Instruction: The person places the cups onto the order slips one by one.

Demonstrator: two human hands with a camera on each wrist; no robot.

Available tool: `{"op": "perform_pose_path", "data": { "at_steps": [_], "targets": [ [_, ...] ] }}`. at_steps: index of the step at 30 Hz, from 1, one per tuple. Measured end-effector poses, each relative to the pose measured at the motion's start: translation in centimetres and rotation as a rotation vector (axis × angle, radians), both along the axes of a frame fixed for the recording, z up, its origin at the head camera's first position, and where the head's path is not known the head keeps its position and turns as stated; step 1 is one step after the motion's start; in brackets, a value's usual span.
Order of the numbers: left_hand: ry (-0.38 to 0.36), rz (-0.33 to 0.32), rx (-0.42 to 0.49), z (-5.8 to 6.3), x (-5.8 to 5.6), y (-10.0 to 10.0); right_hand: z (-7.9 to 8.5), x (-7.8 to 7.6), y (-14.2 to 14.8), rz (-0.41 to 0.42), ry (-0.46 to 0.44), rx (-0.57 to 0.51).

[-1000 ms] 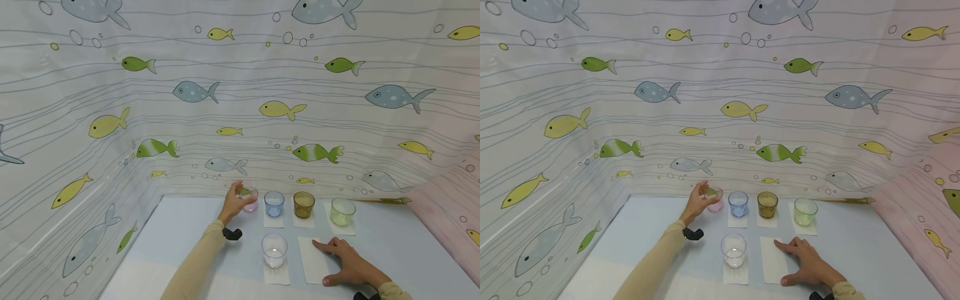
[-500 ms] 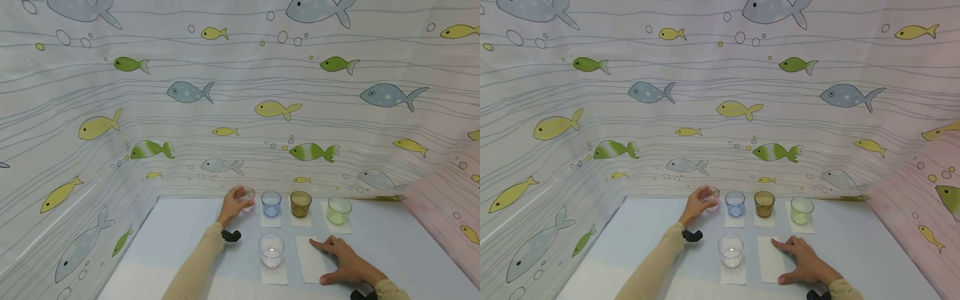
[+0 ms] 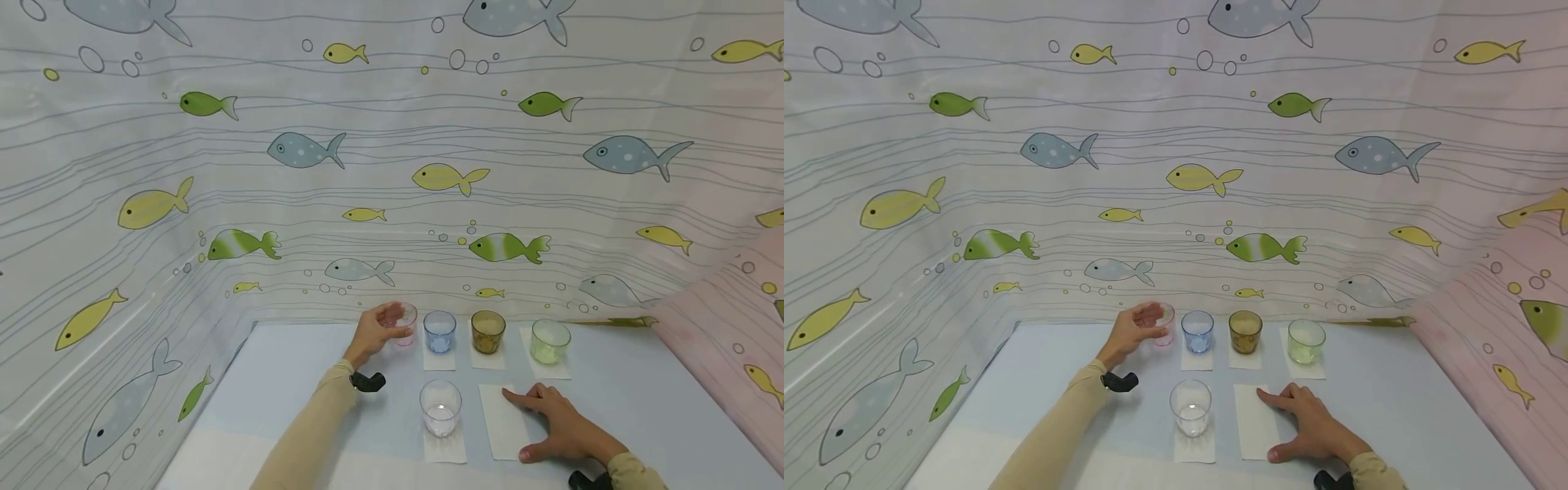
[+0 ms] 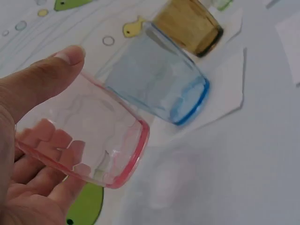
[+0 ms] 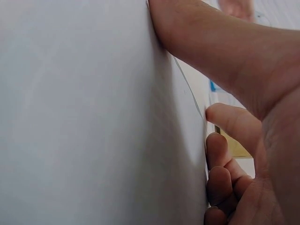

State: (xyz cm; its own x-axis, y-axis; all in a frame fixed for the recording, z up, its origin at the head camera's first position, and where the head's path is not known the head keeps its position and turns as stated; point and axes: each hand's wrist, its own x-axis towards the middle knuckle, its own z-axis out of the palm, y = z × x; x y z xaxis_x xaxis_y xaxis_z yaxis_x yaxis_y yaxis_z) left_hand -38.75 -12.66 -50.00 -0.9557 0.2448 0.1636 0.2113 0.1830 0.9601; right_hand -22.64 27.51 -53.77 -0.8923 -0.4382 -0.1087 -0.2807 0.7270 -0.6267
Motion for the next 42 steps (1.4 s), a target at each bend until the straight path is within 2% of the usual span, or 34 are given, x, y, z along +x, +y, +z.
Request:
{"op": "perform_pose_path", "data": {
  "at_steps": [6, 11, 18, 23, 32, 42],
  "targets": [
    [0.043, -0.097, 0.009, 2.7, 1.0, 0.5, -0.2, -0.1, 0.1, 0.005, 0.004, -0.014],
    [0.085, -0.196, 0.029, 5.0, 2.4, 1.7, -0.2, -0.1, 0.1, -0.002, -0.003, -0.007],
    [0.073, -0.315, 0.1, 7.2, 4.2, 3.5, -0.1, 0.0, 0.1, 0.01, 0.015, -0.014],
    [0.067, -0.359, 0.105, 8.1, 5.6, 4.7, 0.0, 0.0, 0.0, 0.008, 0.017, -0.018],
    [0.052, -0.399, 0.08, 9.4, 8.0, 6.5, 0.2, -0.1, 0.0, 0.005, 0.01, 0.001],
    [0.053, -0.432, 0.056, 9.1, 10.1, 8.7, 0.0, 0.1, 0.0, 0.021, 0.066, 0.004]
  ]
}}
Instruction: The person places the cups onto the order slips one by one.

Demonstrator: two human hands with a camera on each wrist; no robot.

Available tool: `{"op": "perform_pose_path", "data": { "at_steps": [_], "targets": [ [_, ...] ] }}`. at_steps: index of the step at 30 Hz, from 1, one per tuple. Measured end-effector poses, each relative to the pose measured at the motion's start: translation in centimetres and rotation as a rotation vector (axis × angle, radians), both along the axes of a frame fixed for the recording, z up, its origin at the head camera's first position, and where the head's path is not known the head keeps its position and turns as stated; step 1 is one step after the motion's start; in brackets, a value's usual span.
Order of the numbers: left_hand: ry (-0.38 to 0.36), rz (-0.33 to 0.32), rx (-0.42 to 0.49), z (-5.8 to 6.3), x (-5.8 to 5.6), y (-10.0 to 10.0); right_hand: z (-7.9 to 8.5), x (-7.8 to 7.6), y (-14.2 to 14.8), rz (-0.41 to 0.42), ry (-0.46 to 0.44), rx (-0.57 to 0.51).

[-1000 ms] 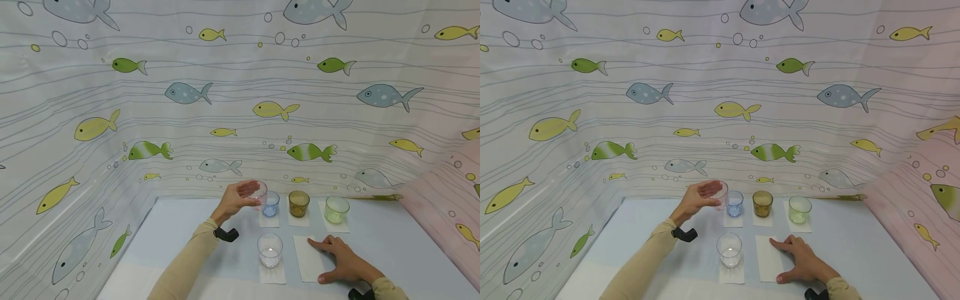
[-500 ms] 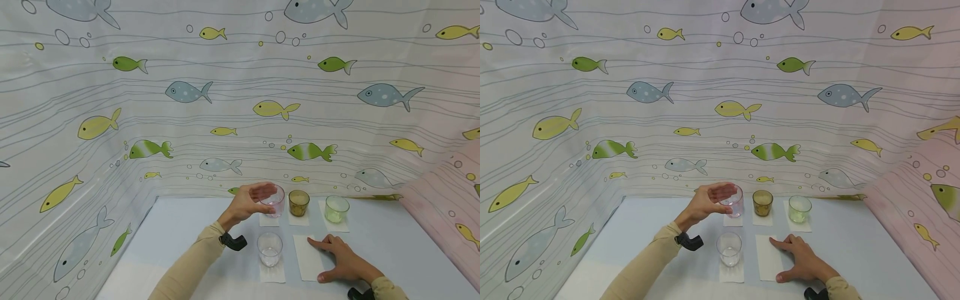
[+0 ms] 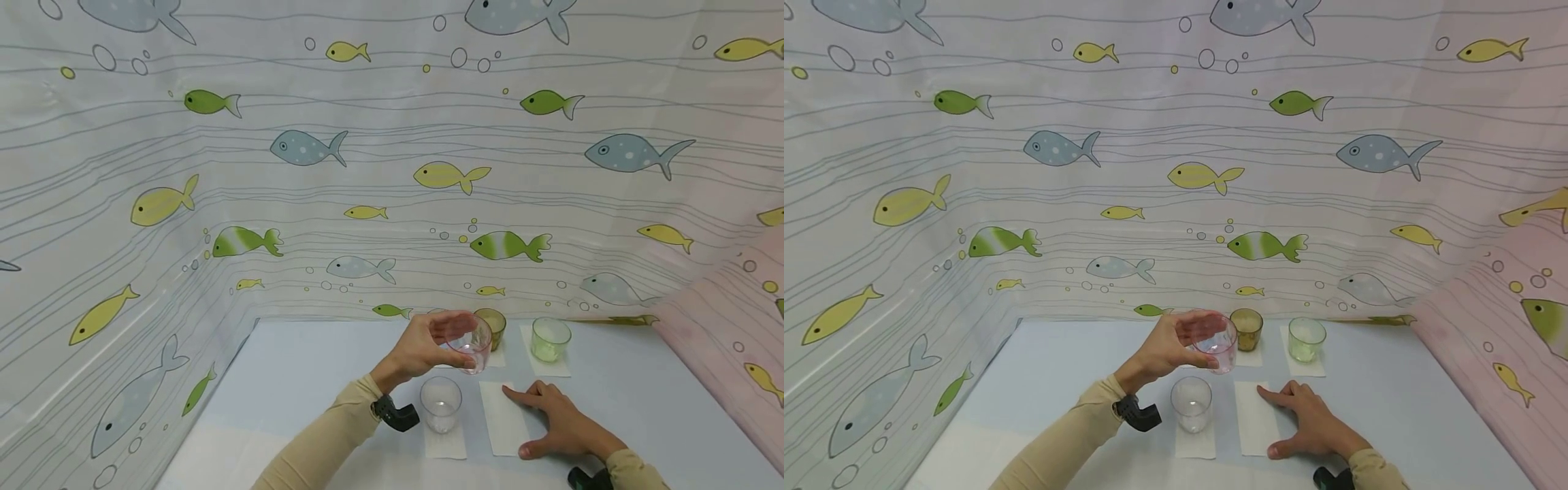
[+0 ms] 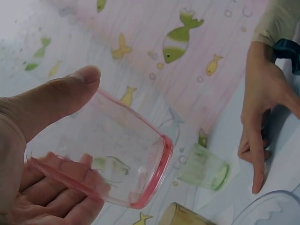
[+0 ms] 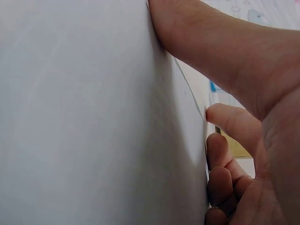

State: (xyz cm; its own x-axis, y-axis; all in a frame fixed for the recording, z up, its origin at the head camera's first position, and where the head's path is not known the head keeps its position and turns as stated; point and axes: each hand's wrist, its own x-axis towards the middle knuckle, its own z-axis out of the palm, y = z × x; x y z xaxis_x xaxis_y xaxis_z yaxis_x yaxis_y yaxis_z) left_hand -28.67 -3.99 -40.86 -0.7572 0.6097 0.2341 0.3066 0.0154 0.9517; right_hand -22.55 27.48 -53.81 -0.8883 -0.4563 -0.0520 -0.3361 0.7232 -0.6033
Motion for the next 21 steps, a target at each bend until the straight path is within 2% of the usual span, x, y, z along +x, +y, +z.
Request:
{"op": "perform_pose_path", "data": {
  "at_steps": [8, 13, 21],
  "targets": [
    [-0.014, -0.032, -0.013, -0.6, 1.2, 1.6, -0.1, 0.0, 0.1, 0.012, 0.021, -0.003],
    [-0.007, -0.065, -0.017, -1.2, 1.8, 2.4, -0.1, -0.1, 0.1, 0.004, 0.002, 0.016],
    [-0.002, -0.063, -0.042, -1.5, 3.0, 3.4, 0.0, 0.0, 0.0, -0.017, -0.003, 0.018]
  ]
}}
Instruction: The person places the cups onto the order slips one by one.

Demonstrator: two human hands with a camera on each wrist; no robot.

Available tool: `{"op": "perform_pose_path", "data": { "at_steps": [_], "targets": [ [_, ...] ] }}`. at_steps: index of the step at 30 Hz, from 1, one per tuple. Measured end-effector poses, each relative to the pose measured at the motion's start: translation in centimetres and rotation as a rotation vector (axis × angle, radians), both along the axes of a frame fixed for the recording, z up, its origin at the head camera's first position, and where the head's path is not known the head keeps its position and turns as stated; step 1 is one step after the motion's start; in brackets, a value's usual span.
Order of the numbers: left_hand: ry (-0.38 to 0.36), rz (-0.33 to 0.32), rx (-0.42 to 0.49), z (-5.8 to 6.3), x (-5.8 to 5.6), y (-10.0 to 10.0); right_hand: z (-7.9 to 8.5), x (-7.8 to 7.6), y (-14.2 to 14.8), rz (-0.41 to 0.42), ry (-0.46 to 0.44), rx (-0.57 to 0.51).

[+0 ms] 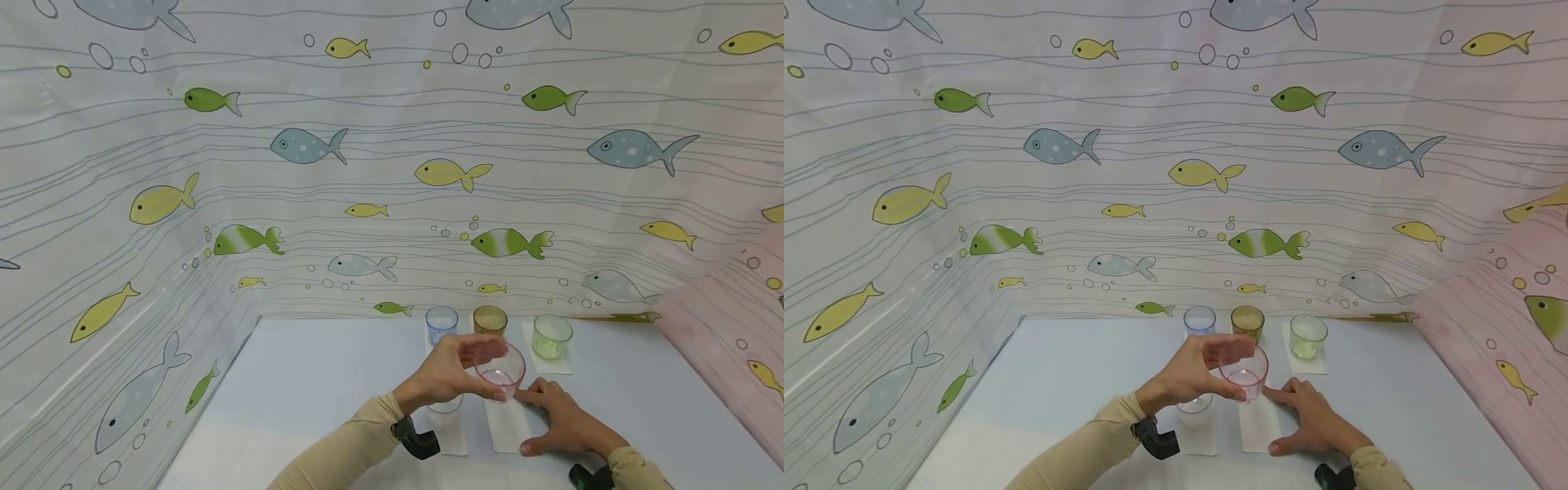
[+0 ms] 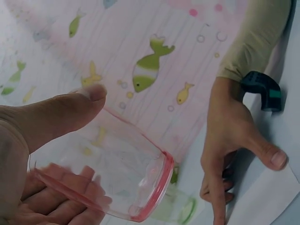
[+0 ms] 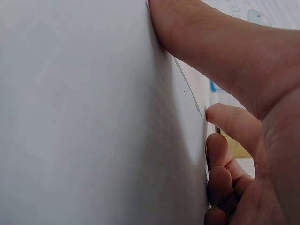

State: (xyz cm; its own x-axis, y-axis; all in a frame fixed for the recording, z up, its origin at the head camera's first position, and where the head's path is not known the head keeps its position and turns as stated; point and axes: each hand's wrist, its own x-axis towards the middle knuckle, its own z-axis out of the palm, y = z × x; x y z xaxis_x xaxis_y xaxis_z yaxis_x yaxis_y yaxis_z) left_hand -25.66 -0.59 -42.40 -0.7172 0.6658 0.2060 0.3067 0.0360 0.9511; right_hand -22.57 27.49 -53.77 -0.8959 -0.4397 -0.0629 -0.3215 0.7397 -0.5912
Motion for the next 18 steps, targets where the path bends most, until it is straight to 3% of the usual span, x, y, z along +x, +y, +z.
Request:
{"op": "perform_pose_path", "data": {
  "at_steps": [7, 18],
  "targets": [
    [0.043, 0.003, -0.045, -0.7, 0.8, 0.9, 0.2, -0.1, -0.1, -0.025, -0.019, 0.003],
    [-0.037, 0.014, -0.058, -3.3, 2.3, 2.5, 0.2, -0.1, -0.1, -0.041, -0.008, 0.004]
  ]
}}
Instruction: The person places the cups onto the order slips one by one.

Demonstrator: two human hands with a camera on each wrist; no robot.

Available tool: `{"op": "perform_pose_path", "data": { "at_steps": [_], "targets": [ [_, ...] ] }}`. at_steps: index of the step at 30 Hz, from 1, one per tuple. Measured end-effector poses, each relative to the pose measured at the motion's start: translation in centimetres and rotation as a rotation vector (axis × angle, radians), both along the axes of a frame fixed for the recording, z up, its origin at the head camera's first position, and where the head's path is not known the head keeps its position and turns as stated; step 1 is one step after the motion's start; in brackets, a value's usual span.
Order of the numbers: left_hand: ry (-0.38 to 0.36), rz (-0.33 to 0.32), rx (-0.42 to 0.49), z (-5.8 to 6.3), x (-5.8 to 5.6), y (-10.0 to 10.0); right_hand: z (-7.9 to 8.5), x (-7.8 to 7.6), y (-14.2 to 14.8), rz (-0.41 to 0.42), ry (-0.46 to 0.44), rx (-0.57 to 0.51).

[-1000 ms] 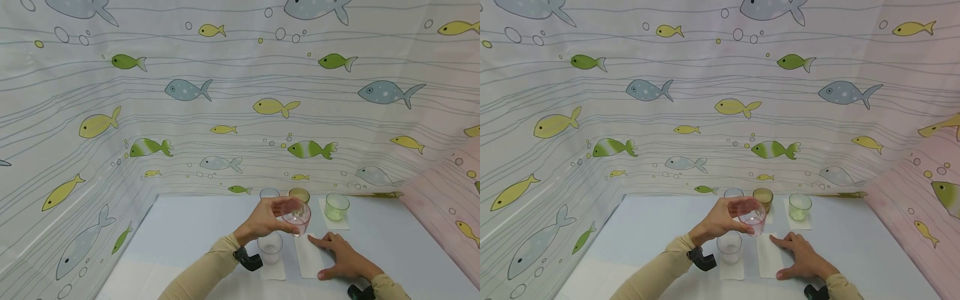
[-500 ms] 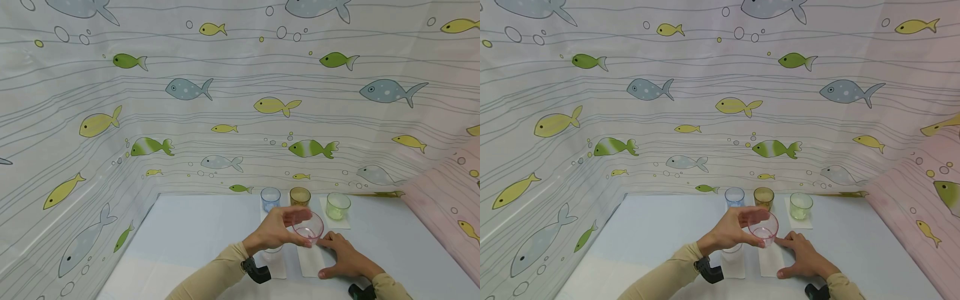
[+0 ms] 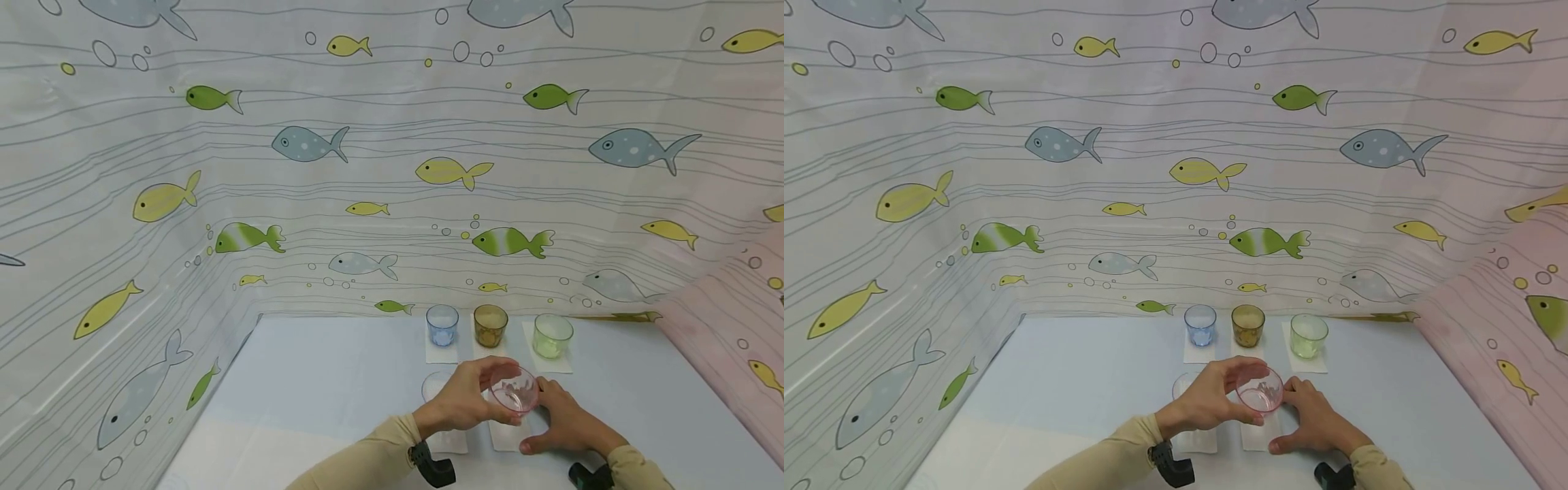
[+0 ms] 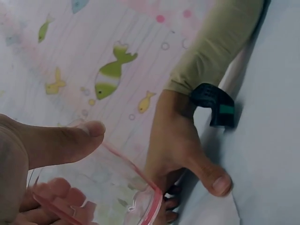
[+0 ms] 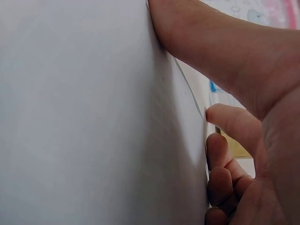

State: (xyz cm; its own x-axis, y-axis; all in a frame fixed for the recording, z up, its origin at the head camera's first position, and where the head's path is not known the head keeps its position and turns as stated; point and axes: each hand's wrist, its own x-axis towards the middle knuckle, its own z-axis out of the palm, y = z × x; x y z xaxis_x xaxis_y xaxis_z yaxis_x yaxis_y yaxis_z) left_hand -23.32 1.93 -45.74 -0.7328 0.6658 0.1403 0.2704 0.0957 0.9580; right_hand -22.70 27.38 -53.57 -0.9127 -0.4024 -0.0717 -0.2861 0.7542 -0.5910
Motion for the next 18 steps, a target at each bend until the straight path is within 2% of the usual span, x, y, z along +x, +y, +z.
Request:
{"op": "perform_pose_path", "data": {
  "at_steps": [8, 18],
  "targets": [
    [0.04, 0.035, -0.033, -1.8, 0.6, 0.9, 0.0, 0.2, -0.1, 0.006, 0.027, -0.019],
    [0.02, 0.105, -0.097, -3.1, 1.0, 1.4, -0.1, -0.1, -0.1, 0.0, -0.004, -0.011]
  ]
}}
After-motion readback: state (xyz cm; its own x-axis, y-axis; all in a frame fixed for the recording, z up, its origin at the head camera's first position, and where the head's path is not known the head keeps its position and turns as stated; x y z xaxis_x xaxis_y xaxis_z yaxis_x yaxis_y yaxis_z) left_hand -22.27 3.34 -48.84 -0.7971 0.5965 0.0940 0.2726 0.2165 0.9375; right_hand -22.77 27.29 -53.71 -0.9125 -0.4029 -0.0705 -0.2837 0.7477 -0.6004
